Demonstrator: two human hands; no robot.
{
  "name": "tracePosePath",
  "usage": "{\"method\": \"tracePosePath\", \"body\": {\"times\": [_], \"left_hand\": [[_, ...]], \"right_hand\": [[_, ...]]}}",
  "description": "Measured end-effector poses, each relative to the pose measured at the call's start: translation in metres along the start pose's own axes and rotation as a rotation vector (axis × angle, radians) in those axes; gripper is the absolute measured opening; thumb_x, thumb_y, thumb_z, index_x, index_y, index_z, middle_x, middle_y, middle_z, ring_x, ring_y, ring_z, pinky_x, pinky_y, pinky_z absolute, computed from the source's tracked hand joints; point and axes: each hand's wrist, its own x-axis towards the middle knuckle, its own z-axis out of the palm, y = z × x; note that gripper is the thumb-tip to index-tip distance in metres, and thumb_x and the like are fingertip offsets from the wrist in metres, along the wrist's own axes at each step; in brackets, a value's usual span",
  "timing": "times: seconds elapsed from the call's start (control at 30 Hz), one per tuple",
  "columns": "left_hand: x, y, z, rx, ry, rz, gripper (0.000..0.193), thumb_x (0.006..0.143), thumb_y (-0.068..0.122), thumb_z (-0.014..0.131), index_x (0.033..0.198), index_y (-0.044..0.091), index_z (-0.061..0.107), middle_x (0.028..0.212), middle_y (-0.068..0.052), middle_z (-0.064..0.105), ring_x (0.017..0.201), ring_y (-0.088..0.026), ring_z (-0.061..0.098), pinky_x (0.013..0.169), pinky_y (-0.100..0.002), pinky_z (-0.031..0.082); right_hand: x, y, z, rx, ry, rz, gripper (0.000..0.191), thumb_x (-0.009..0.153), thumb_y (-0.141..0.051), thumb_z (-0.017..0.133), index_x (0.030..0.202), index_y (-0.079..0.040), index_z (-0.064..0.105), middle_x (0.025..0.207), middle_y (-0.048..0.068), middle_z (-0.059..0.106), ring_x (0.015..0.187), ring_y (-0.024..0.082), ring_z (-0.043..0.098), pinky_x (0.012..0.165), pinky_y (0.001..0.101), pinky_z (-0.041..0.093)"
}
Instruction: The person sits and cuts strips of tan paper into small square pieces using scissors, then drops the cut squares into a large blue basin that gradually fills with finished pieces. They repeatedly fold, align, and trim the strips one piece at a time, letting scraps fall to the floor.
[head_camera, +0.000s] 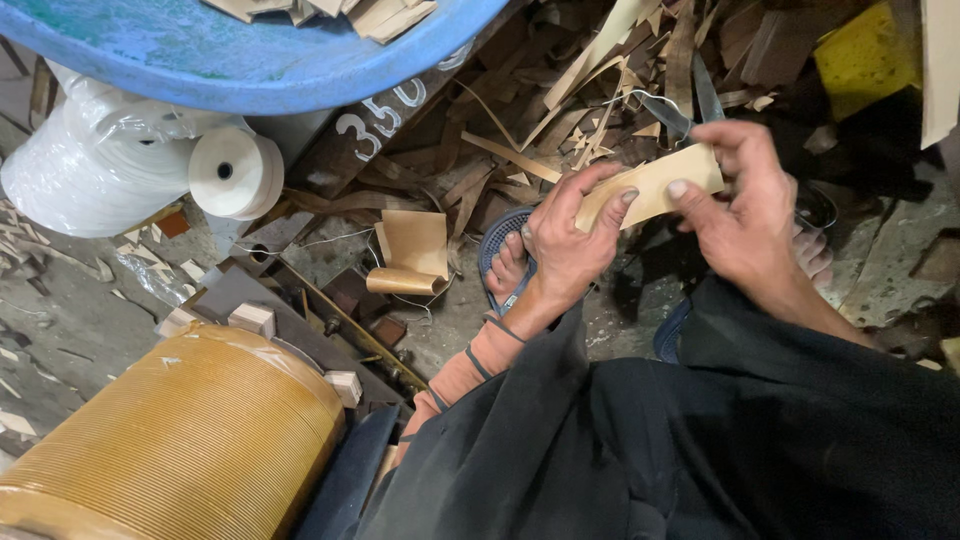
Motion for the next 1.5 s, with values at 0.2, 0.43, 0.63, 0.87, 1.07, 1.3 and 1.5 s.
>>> {"method": "tracePosePath", "body": {"times": [0.2, 0.43, 0.63, 0.87, 1.07, 1.3, 1.5], "left_hand": [[-0.002, -0.001, -0.001, -0.061, 0.008, -0.104, 0.021, 0.100, 0.020, 0.073, 0.117, 0.008, 0.071, 0.102, -0.006, 0.072, 0.083, -0.017, 0.073, 0.075, -0.027, 0.058], [0.015, 0.003, -0.013, -0.013, -0.110, 0.015, 0.022, 0.093, 0.011, 0.076, 0.116, 0.009, 0.073, 0.105, -0.009, 0.070, 0.096, -0.019, 0.070, 0.085, -0.030, 0.056], [0.026, -0.011, -0.019, -0.140, -0.296, 0.051, 0.013, 0.092, 0.008, 0.077, 0.105, 0.007, 0.073, 0.099, -0.007, 0.072, 0.093, -0.019, 0.071, 0.084, -0.029, 0.056], [0.030, -0.034, -0.013, -0.451, -0.118, -0.203, 0.007, 0.095, 0.007, 0.071, 0.099, 0.002, 0.071, 0.093, -0.007, 0.068, 0.086, -0.016, 0.065, 0.079, -0.029, 0.053], [0.038, -0.035, -0.043, -0.001, -0.023, -0.153, 0.003, 0.102, 0.006, 0.070, 0.103, 0.003, 0.069, 0.094, -0.004, 0.067, 0.083, -0.017, 0.068, 0.078, -0.028, 0.054], [0.025, -0.015, -0.036, -0.455, -0.598, -0.011, 0.034, 0.098, 0.018, 0.070, 0.131, 0.007, 0.068, 0.114, -0.008, 0.069, 0.103, -0.018, 0.064, 0.092, -0.031, 0.052], [0.035, -0.015, -0.035, -0.449, -0.714, 0.105, 0.031, 0.102, 0.029, 0.067, 0.125, 0.009, 0.070, 0.113, -0.005, 0.069, 0.100, -0.016, 0.066, 0.090, -0.029, 0.054]], "right_hand": [[0.001, -0.008, 0.002, 0.085, -0.040, 0.085, 0.043, 0.103, 0.004, 0.063, 0.145, 0.003, 0.053, 0.104, 0.013, 0.069, 0.074, 0.010, 0.065, 0.059, 0.0234, 0.052], [0.001, -0.021, -0.007, -0.289, -0.063, -0.313, 0.030, 0.095, 0.015, 0.068, 0.123, 0.003, 0.069, 0.104, 0.016, 0.070, 0.073, 0.015, 0.066, 0.062, 0.0256, 0.050], [0.002, -0.022, -0.012, -0.358, -0.068, -0.460, 0.038, 0.097, 0.017, 0.068, 0.130, -0.001, 0.070, 0.098, 0.015, 0.069, 0.079, 0.017, 0.067, 0.064, 0.0272, 0.051], [0.007, 0.002, -0.016, -0.302, -0.075, -0.341, 0.025, 0.100, 0.014, 0.069, 0.121, 0.001, 0.072, 0.099, 0.012, 0.071, 0.069, 0.011, 0.063, 0.058, 0.0235, 0.049], [0.004, -0.004, -0.027, 0.136, -0.109, -0.003, 0.028, 0.105, 0.007, 0.065, 0.132, 0.001, 0.063, 0.099, 0.009, 0.068, 0.073, 0.008, 0.062, 0.065, 0.0207, 0.051], [0.019, -0.008, -0.029, 0.080, -0.137, 0.250, 0.027, 0.098, 0.005, 0.063, 0.124, -0.001, 0.064, 0.098, 0.007, 0.069, 0.069, 0.009, 0.063, 0.056, 0.0220, 0.052], [0.018, -0.002, -0.028, 0.166, -0.255, 0.191, 0.024, 0.099, 0.007, 0.064, 0.122, 0.001, 0.062, 0.099, 0.005, 0.067, 0.078, 0.006, 0.061, 0.065, 0.0228, 0.050]]}}
